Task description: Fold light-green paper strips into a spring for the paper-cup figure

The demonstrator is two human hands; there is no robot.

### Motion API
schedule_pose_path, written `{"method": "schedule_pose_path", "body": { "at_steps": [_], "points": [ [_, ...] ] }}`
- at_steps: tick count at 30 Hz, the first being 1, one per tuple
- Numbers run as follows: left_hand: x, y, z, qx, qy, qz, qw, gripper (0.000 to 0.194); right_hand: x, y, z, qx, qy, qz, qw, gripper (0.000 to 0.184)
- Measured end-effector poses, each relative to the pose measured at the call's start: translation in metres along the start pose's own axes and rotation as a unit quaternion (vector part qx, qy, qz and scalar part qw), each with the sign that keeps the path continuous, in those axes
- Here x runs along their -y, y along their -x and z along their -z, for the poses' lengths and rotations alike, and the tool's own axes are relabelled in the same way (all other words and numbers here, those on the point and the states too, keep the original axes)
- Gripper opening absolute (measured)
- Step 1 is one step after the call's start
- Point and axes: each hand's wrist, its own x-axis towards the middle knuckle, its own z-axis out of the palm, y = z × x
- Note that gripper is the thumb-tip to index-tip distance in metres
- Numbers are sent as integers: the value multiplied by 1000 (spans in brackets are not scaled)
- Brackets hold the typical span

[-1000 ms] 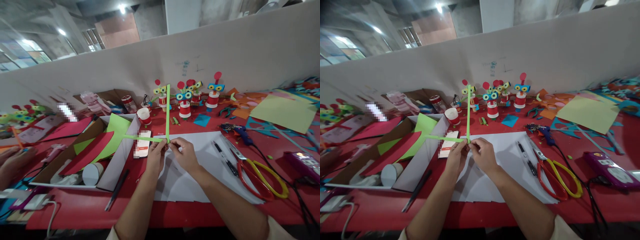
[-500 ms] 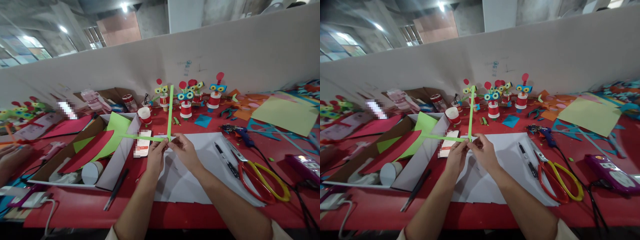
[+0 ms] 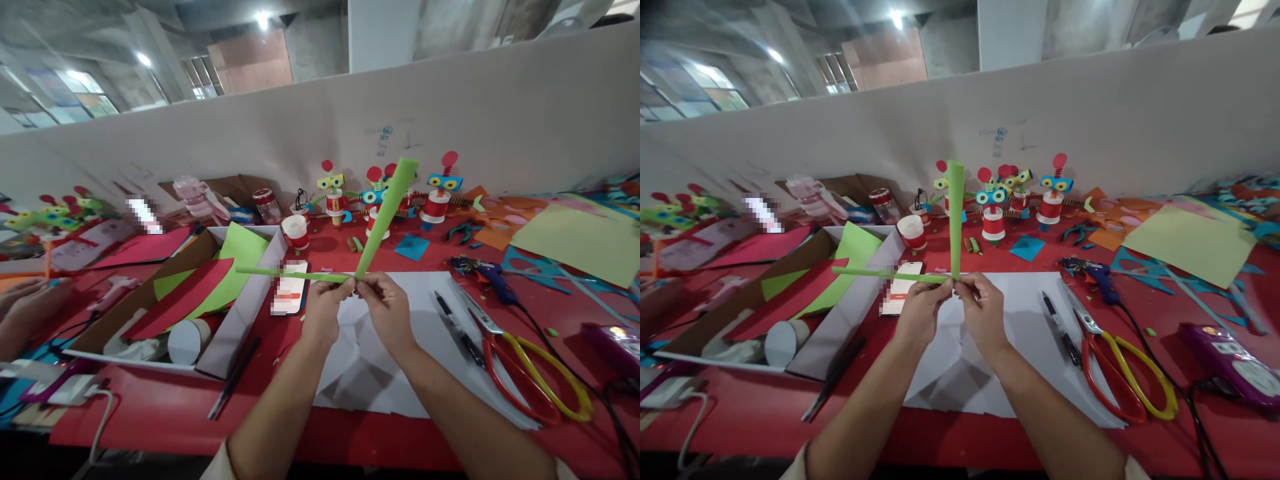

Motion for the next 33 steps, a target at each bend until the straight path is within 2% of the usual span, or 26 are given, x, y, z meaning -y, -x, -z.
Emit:
{"method": "schedule_pose_path", "body": {
  "at_steps": [5,12,22,24,29,33],
  "points": [
    [6,-8,-2,18,31,-47,998,16,-3,-1,-2,-12,-45,-54,997,12],
    [25,-11,5,-16,11,-38,999,13,-12,-2,0,-41,37,-54,997,8],
    [16,-6,1,15,5,-33,999,16,-8,1,0,-53,33,-9,998,5],
    [16,-7,3,19,-9,-46,999,14,-7,2,0,-48,26,-17,998,5],
    [13,-3,7,17,-90,-131,987,13,-10,4,2,-22,-10,-23,999,8],
    [13,2,4,13,-69,-124,990,13,-13,5,2,-20,-43,-36,998,8]
  ]
}}
